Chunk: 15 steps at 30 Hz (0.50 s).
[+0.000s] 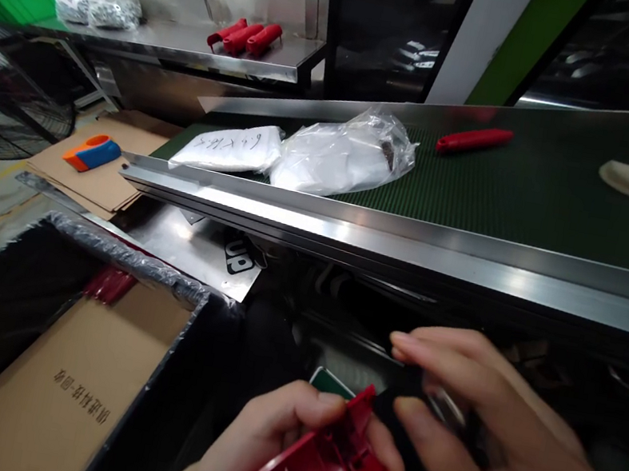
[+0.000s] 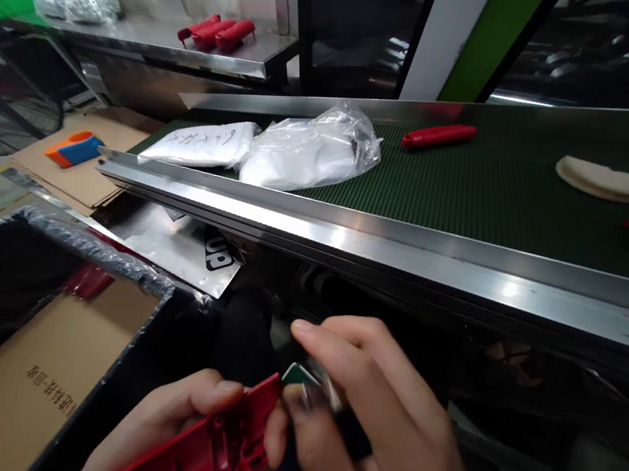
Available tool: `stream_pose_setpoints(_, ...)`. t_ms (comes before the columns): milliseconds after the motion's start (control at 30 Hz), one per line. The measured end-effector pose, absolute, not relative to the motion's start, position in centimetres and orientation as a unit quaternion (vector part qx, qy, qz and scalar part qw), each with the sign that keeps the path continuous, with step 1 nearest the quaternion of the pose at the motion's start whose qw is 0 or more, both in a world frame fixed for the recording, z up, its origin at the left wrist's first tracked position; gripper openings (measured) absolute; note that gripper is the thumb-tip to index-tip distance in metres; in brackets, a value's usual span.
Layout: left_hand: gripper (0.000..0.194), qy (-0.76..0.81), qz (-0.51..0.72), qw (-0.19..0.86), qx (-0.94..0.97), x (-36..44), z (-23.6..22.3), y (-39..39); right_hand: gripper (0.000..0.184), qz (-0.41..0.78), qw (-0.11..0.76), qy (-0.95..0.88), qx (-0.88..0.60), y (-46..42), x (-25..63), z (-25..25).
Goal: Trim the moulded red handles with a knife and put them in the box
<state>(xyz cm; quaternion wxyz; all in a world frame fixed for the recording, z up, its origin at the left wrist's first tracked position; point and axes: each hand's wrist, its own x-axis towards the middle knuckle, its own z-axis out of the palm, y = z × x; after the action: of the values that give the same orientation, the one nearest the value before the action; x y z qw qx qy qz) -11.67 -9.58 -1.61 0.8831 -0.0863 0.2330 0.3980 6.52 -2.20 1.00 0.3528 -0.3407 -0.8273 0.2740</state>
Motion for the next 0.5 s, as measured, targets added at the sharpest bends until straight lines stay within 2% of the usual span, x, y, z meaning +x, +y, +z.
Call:
stream_pose_setpoints(100, 0.029, 0.236, 0.408, 0.872, -0.130, -11.8, -1.2, -9.5, 0.018, 0.375, 0.307, -0.821, -0.302, -1.7, 5.6, 1.5)
stream_pose_setpoints(200, 0.026, 0.238, 0.413, 0.867, -0.144, -11.6, -1.1, -9.2, 0.007, 0.432, 0.291, -0.806, -0.282, -0.9, 5.1, 1.6)
stream_pose_setpoints(333, 0.027, 0.201, 0.402, 0.888, -0.098, -11.2, -1.8, -8.9, 0.017, 0.432, 0.289, -0.788, -0.329, -0.9, 4.7, 1.1)
stream_pose_setpoints(433, 0.050, 0.198, 0.410, 0.890, -0.011, -11.5, -1.9, -8.4, 0.011, 0.394, 0.293, -0.772, -0.404, -1.3, 5.2, 0.2)
stream_pose_setpoints(500, 0.053, 0.242, 0.479, 0.844, 0.012, -11.9, -1.4, -7.8, 0.027, 0.368, 0.293, -0.779, -0.415, -1.8, 5.6, -0.2)
